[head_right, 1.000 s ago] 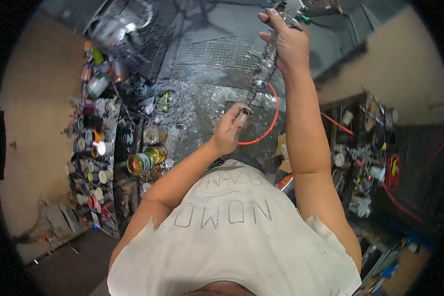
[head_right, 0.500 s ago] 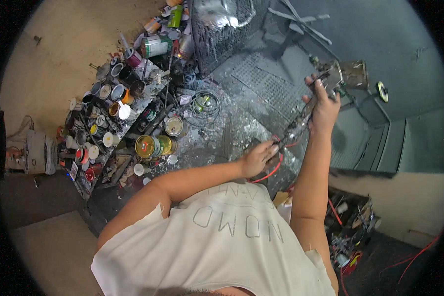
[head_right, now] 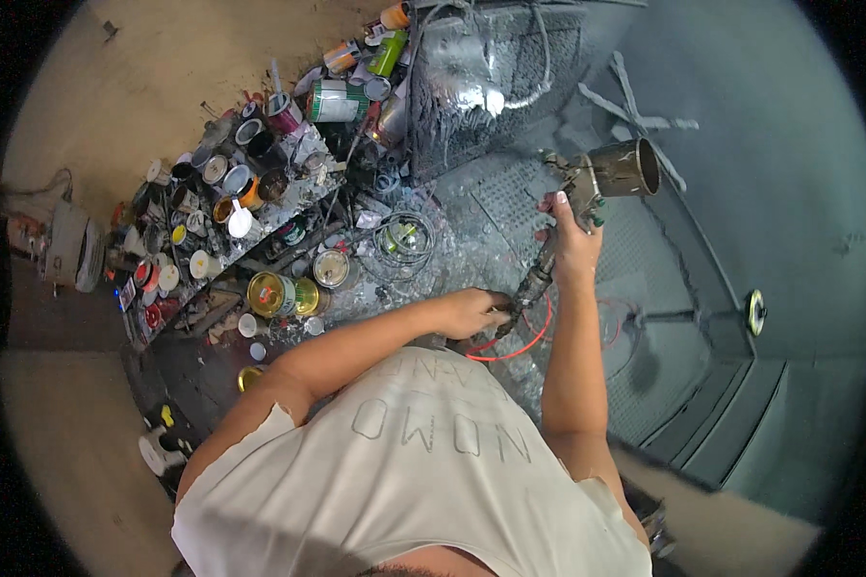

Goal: The person opens several cans of paint, pours them into a small container, and mixes them together using a brush.

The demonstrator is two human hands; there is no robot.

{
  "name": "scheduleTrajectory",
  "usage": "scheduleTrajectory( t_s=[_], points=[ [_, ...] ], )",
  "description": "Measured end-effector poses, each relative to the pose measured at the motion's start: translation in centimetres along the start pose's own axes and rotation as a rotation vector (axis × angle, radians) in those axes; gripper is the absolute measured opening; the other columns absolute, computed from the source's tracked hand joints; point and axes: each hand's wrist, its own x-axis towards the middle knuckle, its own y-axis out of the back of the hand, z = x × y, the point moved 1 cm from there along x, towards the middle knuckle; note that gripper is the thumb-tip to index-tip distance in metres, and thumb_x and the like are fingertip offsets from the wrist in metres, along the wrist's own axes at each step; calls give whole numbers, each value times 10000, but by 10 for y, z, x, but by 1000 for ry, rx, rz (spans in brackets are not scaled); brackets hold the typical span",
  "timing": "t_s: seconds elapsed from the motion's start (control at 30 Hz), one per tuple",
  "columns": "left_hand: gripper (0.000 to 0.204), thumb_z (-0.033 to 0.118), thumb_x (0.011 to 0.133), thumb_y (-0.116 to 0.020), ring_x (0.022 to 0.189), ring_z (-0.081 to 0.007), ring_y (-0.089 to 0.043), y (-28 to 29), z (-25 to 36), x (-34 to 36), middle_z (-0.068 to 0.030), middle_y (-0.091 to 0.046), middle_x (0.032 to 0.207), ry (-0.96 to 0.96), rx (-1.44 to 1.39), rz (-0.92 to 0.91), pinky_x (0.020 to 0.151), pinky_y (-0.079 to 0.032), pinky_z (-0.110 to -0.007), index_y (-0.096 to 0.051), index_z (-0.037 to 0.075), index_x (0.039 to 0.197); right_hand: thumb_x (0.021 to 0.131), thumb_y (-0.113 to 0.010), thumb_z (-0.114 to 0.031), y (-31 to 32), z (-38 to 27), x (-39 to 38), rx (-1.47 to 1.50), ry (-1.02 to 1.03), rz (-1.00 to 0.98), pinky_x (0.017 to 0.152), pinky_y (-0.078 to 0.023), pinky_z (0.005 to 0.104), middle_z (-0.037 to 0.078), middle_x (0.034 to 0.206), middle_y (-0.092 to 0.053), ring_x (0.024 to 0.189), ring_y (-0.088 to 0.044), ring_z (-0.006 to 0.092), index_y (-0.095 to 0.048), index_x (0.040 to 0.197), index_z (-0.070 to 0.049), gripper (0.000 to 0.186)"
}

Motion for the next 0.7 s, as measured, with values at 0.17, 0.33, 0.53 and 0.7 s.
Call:
scheduleTrajectory(
  t_s=[0.17,0.33,0.53,0.7],
  points=[
    [492,380,1005,-598,1067,-365,-663,23,-66,11,-229,-679,1193,245,-137,164,914,-519,-416,-573,7,1325,947,-715,-181,23,5,93,-345,-5,-68,514,-530,280,23,848,-670,672,-621,116,-633,1044,-37,193],
    [424,344,1004,-633,984,-226,-666,1,-131,-18,-165,-707,1102,549,-200,365,835,-529,-353,-580,14,1265,952,-694,-135,43,21,164,-115,-43,-181,539,-572,302,54,928,-670,806,-659,135,-625,1093,-20,194],
    [493,331,954,-675,1066,-269,-685,-21,-174,-6,-176,-720,1171,519,-325,297,908,-514,-400,-568,8,1311,960,-686,-120,38,32,182,-277,-185,-430,544,-573,311,70,955,-678,795,-663,154,-613,1204,-12,277],
    [455,299,965,-661,1077,-202,-663,-41,-210,-50,-149,-706,1215,535,-394,501,931,-502,-380,-580,53,1338,946,-671,-76,30,56,219,-377,-77,-389,506,-480,284,28,842,-656,662,-605,118,-600,1292,-39,355]
  ],
)
